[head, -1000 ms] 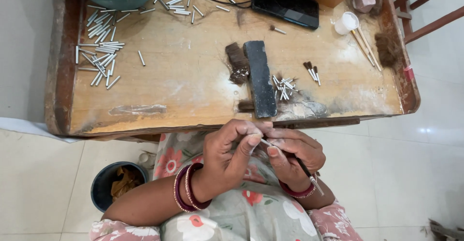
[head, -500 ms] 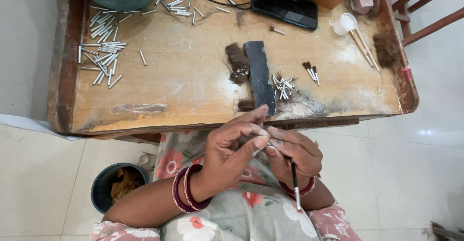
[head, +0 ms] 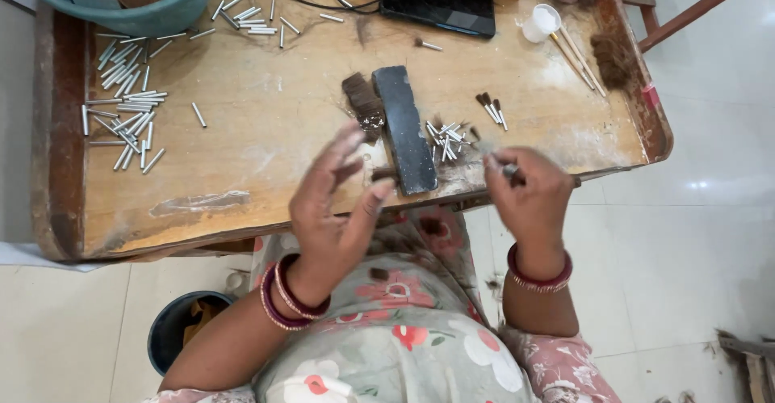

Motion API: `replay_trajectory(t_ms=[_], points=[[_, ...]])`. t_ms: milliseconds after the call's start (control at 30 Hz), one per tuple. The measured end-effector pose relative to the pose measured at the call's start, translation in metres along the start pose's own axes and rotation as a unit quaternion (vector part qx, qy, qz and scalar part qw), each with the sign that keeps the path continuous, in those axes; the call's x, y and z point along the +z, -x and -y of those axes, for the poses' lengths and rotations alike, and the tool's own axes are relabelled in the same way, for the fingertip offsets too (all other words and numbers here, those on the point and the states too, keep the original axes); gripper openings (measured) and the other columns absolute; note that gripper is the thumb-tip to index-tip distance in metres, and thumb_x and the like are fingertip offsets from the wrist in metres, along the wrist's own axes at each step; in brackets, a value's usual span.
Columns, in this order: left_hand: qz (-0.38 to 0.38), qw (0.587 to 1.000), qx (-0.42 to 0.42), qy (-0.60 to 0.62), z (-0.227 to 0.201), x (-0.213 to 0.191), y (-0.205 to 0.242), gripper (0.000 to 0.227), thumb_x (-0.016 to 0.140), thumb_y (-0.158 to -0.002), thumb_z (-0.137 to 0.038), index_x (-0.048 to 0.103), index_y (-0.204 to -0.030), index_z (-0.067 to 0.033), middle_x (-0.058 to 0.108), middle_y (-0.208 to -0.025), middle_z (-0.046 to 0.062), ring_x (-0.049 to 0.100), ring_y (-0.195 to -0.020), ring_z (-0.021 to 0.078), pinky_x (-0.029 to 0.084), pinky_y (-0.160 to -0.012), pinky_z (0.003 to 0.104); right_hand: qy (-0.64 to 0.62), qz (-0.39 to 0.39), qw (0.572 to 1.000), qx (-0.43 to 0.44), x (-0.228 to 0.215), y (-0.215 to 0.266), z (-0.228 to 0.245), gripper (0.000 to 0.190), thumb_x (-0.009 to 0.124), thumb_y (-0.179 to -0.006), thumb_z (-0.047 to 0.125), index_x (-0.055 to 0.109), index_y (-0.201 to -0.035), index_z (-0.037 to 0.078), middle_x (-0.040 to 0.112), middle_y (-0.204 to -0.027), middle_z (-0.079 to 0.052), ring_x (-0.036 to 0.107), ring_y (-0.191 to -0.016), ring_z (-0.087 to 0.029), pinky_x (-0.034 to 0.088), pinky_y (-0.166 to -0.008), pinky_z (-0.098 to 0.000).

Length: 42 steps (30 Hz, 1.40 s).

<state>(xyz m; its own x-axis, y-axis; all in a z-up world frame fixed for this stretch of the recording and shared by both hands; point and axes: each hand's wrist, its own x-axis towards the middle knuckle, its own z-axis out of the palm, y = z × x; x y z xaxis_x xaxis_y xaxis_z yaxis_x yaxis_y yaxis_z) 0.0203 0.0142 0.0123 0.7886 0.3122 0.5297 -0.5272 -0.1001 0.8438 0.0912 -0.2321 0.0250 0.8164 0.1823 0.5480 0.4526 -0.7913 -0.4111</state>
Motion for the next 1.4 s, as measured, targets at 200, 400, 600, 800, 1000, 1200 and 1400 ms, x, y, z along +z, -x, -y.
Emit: replay_trajectory(t_ms=[200, 400, 600, 800, 1000, 1200, 1400], points=[[-0.073, 0.997, 0.018, -0.022, 0.031, -0.008, -0.015, 0.023, 0.069, -0.104, -0.005, 0.063, -0.126, -0.0010, 0.061, -0.145, 0.020, 0.064, -0.133, 0.0264, 0.058, -0.106, 0.035, -0.074, 0.089, 0.992, -0.053, 0.015, -0.057, -0.003, 0.011, 0.078, -0.091, 0.011, 0.077, -0.100, 0.006, 0.072, -0.096, -0.012, 0.071, -0.083, -0.024, 0.055, -0.070, -0.0339], [-0.058, 0.989, 0.063, -0.119, 0.025, -0.011, -0.015, 0.016, 0.070, -0.100, -0.005, 0.068, -0.115, -0.0001, 0.066, -0.135, 0.022, 0.068, -0.125, 0.0327, 0.054, -0.110, 0.041, -0.013, 0.174, 0.981, -0.087, 0.035, -0.071, 0.004, 0.008, 0.070, -0.093, 0.013, 0.070, -0.097, 0.006, 0.067, -0.097, -0.014, 0.067, -0.084, -0.036, 0.051, -0.070, -0.0440], [-0.051, 0.989, 0.080, -0.116, 0.023, -0.009, -0.015, 0.016, 0.070, -0.101, -0.006, 0.068, -0.116, 0.0000, 0.063, -0.139, 0.022, 0.066, -0.129, 0.0325, 0.053, -0.114, 0.041, -0.014, 0.130, 0.986, -0.102, 0.031, -0.060, 0.002, 0.007, 0.064, -0.101, 0.011, 0.064, -0.104, 0.005, 0.067, -0.093, -0.017, 0.066, -0.081, -0.037, 0.051, -0.068, -0.0435], [0.040, 0.956, 0.166, -0.238, 0.017, 0.004, -0.014, 0.018, 0.077, -0.097, -0.006, 0.073, -0.113, -0.0015, 0.070, -0.127, 0.020, 0.072, -0.119, 0.0326, 0.060, -0.104, 0.038, -0.183, 0.052, 0.977, -0.096, 0.010, -0.033, 0.021, 0.008, 0.077, -0.094, 0.002, 0.072, -0.100, 0.001, 0.072, -0.088, -0.013, 0.068, -0.074, -0.020, 0.052, -0.064, -0.0305], [0.158, 0.908, 0.293, -0.255, -0.002, 0.005, -0.010, 0.023, 0.075, -0.086, -0.004, 0.073, -0.107, 0.0057, 0.073, -0.116, 0.020, 0.073, -0.108, 0.0334, 0.060, -0.093, 0.041, -0.317, 0.092, 0.937, -0.112, 0.003, 0.008, 0.047, 0.013, 0.078, -0.089, -0.002, 0.070, -0.099, 0.000, 0.074, -0.094, -0.012, 0.072, -0.082, -0.016, 0.056, -0.072, -0.0258], [0.093, 0.944, -0.136, 0.287, 0.023, 0.017, 0.015, 0.013, 0.070, -0.105, -0.008, 0.073, -0.110, 0.0033, 0.074, -0.118, 0.015, 0.067, -0.119, 0.0177, 0.054, -0.099, 0.031, -0.324, 0.016, 0.929, -0.176, 0.019, 0.025, 0.055, 0.019, 0.074, -0.090, -0.005, 0.067, -0.106, 0.001, 0.073, -0.100, -0.016, 0.073, -0.086, -0.020, 0.060, -0.077, -0.0285], [0.071, 0.867, -0.277, 0.409, 0.014, 0.030, 0.035, 0.013, 0.070, -0.102, -0.011, 0.073, -0.105, 0.0017, 0.074, -0.117, 0.012, 0.064, -0.093, 0.0084, 0.055, -0.082, 0.028, -0.259, -0.098, 0.936, -0.216, 0.028, 0.035, 0.074, 0.017, 0.071, -0.094, -0.009, 0.066, -0.104, 0.004, 0.073, -0.092, -0.014, 0.074, -0.081, -0.019, 0.062, -0.071, -0.0299]])
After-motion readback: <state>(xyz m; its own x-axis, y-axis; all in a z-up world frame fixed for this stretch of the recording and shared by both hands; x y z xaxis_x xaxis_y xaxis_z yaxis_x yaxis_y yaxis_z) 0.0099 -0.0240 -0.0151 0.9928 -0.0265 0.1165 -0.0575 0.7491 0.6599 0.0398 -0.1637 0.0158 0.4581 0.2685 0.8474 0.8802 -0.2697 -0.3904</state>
